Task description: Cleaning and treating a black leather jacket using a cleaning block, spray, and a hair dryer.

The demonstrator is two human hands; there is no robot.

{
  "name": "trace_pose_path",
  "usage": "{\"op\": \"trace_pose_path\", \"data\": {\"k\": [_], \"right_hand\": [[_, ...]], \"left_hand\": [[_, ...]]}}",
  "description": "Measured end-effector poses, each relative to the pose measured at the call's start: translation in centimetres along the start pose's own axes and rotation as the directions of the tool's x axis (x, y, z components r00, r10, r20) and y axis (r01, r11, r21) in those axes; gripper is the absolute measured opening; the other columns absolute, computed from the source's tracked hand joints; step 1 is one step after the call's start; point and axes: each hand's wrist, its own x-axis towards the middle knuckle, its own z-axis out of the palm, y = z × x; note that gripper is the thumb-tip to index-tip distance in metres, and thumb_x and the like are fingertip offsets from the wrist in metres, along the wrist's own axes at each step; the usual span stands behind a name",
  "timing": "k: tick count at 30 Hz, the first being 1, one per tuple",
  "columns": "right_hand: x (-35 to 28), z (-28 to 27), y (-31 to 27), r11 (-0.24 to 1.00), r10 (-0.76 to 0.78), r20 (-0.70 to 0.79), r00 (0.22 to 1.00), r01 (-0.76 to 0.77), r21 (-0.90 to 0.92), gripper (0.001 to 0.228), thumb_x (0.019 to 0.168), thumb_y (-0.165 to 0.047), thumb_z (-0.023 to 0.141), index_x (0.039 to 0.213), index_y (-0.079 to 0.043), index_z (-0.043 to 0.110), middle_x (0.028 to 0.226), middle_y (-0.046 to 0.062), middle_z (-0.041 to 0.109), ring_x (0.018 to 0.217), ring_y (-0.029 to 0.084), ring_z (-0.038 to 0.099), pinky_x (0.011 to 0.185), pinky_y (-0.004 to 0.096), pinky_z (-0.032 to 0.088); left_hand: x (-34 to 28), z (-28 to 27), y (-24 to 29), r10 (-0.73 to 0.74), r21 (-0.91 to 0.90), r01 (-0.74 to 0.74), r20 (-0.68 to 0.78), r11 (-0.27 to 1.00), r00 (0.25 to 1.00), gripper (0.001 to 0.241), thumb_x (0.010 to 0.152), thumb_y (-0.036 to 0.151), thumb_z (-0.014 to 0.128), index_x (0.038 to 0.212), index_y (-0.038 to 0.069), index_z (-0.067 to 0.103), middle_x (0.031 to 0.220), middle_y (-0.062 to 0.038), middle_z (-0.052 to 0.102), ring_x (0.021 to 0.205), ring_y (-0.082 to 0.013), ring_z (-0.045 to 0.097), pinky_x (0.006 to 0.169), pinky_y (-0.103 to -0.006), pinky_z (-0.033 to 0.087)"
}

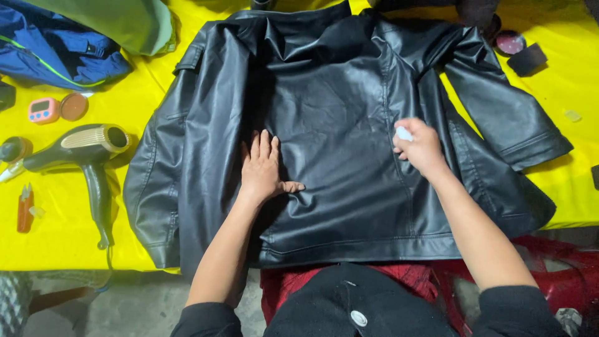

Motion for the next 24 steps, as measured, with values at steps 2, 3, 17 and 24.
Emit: {"op": "trace_pose_path", "data": {"k": [2,3,17,24], "right_hand": [[0.7,0.6,-2.1,0.945,-0.185,-0.102,0.977,0.148,-0.293,0.040,0.088,-0.008,0.076,0.126,-0.019,0.071,0.099,0.009,0.070,0.061,0.018,0.070,0.056,0.026,0.059],[1.8,0.7,-1.3,0.945,-0.187,-0.101,0.977,0.150,-0.290,0.040,0.088,-0.008,0.076,0.126,-0.019,0.071,0.099,0.009,0.070,0.061,0.018,0.070,0.056,0.026,0.059],[12.3,4.0,-5.9,0.974,-0.048,-0.165,0.985,0.082,0.210,0.045,0.071,-0.005,0.090,0.112,-0.005,0.070,0.099,0.012,0.068,0.089,0.019,0.073,0.070,0.032,0.070],[13.2,9.9,-6.4,0.959,-0.244,-0.205,0.948,0.267,0.093,0.045,0.067,0.006,0.085,0.109,-0.006,0.074,0.093,0.009,0.066,0.079,0.016,0.068,0.059,0.026,0.057]], "left_hand": [[-0.1,-0.1,0.0,-0.001,0.020,0.001,0.005,1.000,1.000,0.143,0.058,0.086,0.075,0.162,0.003,0.023,0.170,-0.022,0.011,0.158,-0.0382,0.004,0.126,-0.0630,0.003],[-0.2,-0.2,0.1,-0.003,0.022,0.003,0.003,1.000,1.000,0.143,0.058,0.086,0.075,0.162,0.003,0.023,0.170,-0.022,0.011,0.158,-0.0382,0.004,0.126,-0.0630,0.003],[-0.9,-1.6,0.3,0.002,0.013,-0.003,0.054,1.000,0.999,0.141,0.062,0.084,0.076,0.162,0.003,0.019,0.170,-0.022,0.010,0.158,-0.0386,0.004,0.124,-0.0651,0.006],[-0.3,-1.2,0.2,0.014,0.003,-0.014,0.056,1.000,0.998,0.143,0.059,0.086,0.075,0.162,0.004,0.019,0.170,-0.022,0.010,0.158,-0.0392,0.004,0.124,-0.0660,0.004]]}}
